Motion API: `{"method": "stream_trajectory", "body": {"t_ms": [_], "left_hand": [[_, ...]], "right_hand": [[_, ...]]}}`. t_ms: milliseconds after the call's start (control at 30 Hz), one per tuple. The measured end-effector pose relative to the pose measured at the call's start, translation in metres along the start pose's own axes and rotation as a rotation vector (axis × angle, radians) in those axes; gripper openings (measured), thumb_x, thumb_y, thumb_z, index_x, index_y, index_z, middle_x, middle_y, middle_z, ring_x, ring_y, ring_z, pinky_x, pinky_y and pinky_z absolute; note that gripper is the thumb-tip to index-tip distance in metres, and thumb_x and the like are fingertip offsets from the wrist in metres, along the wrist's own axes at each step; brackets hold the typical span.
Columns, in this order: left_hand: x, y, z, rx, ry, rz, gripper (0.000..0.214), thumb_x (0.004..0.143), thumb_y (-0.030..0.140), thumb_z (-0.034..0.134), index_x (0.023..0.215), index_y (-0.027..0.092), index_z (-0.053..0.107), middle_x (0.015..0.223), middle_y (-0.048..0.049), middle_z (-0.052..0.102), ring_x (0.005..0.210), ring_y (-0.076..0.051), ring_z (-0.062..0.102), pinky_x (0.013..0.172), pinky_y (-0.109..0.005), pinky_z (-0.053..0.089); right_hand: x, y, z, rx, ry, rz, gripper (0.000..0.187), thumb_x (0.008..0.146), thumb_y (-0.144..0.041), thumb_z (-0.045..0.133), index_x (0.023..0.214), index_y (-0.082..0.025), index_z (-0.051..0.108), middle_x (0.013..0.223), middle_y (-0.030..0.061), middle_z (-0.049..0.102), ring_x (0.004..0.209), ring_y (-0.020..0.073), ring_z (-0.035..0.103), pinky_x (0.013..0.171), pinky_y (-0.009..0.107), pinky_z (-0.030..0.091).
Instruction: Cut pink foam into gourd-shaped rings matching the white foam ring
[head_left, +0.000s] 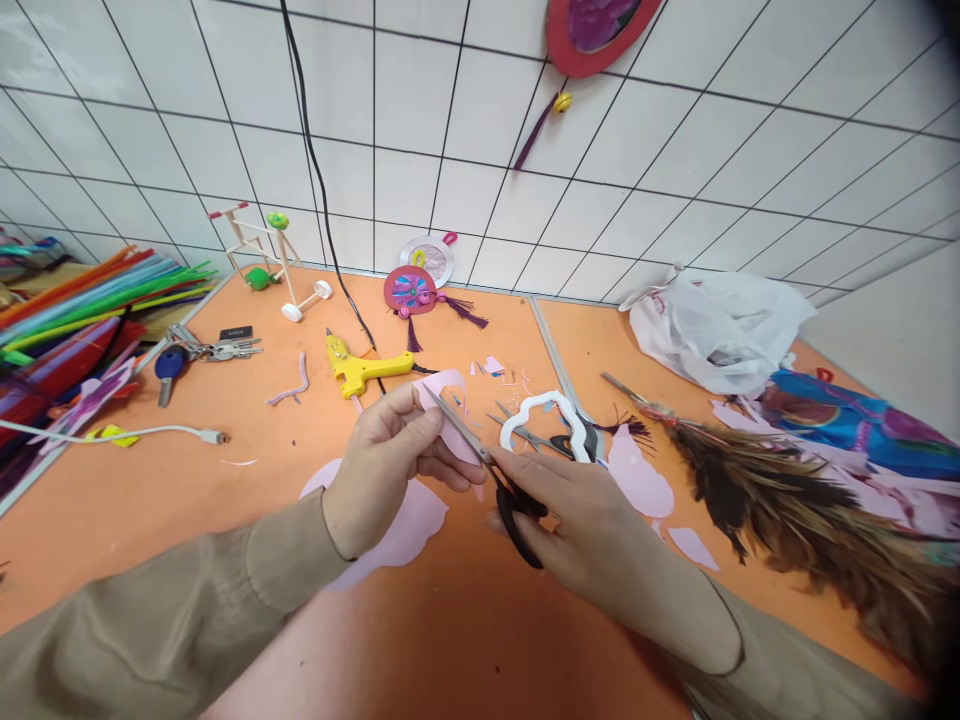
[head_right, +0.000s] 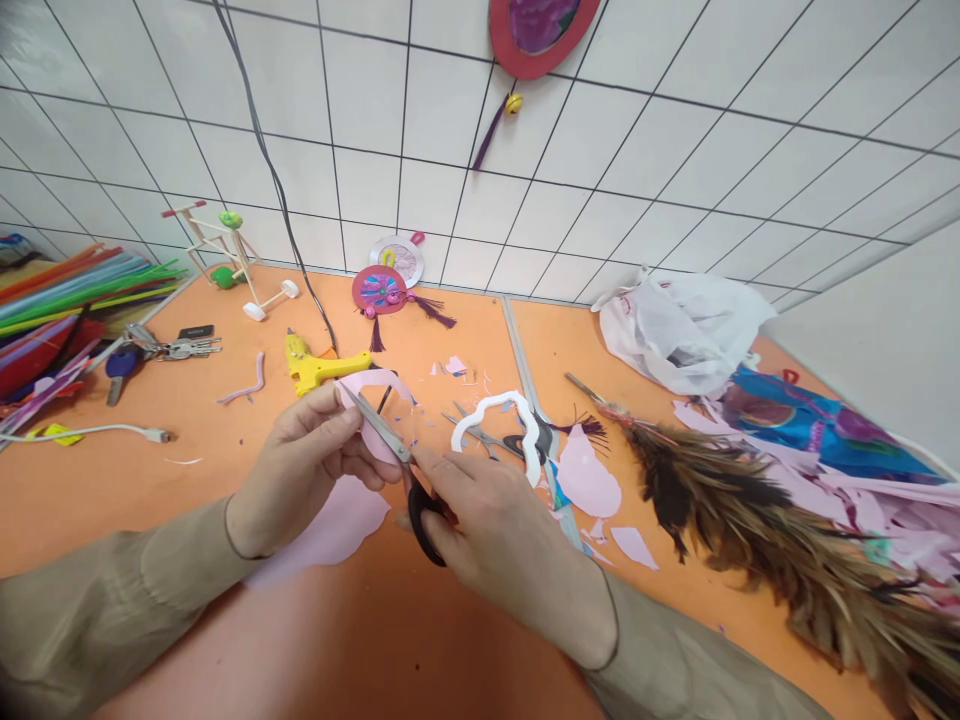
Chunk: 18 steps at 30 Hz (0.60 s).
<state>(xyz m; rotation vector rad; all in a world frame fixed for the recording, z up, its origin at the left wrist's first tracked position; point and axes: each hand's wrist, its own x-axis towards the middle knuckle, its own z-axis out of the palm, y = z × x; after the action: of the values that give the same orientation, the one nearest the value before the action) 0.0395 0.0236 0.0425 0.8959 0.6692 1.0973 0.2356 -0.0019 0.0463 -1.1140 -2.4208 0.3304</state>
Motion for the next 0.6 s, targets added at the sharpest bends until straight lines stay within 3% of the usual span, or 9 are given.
{"method": "stream_trajectory", "body": {"t_ms": [333, 600], "left_hand": [[-0.001, 0.001, -0.001, 0.015, -0.001, 0.001, 0.019, 0.091, 0.031, 0.058, 0.079, 0.016, 0.062, 0.070, -0.0034, 0.074, 0.060, -0.014, 0.070, 0.055, -0.021, 0.055], [0.005, 0.005, -0.005, 0.178, 0.040, 0.068, 0.016, 0.089, 0.025, 0.057, 0.079, 0.016, 0.065, 0.069, -0.0032, 0.074, 0.061, -0.012, 0.066, 0.057, -0.020, 0.052]], "right_hand": [[0.002, -0.003, -0.001, 0.001, 0.016, 0.003, 0.019, 0.081, -0.005, 0.049, 0.091, -0.019, 0.056, 0.069, -0.0002, 0.060, 0.061, 0.0142, 0.052, 0.055, 0.024, 0.038], [0.006, -0.005, -0.014, -0.025, -0.072, 0.091, 0.011, 0.079, -0.014, 0.059, 0.089, -0.020, 0.059, 0.069, -0.0003, 0.063, 0.057, 0.0136, 0.053, 0.052, 0.025, 0.035]]}}
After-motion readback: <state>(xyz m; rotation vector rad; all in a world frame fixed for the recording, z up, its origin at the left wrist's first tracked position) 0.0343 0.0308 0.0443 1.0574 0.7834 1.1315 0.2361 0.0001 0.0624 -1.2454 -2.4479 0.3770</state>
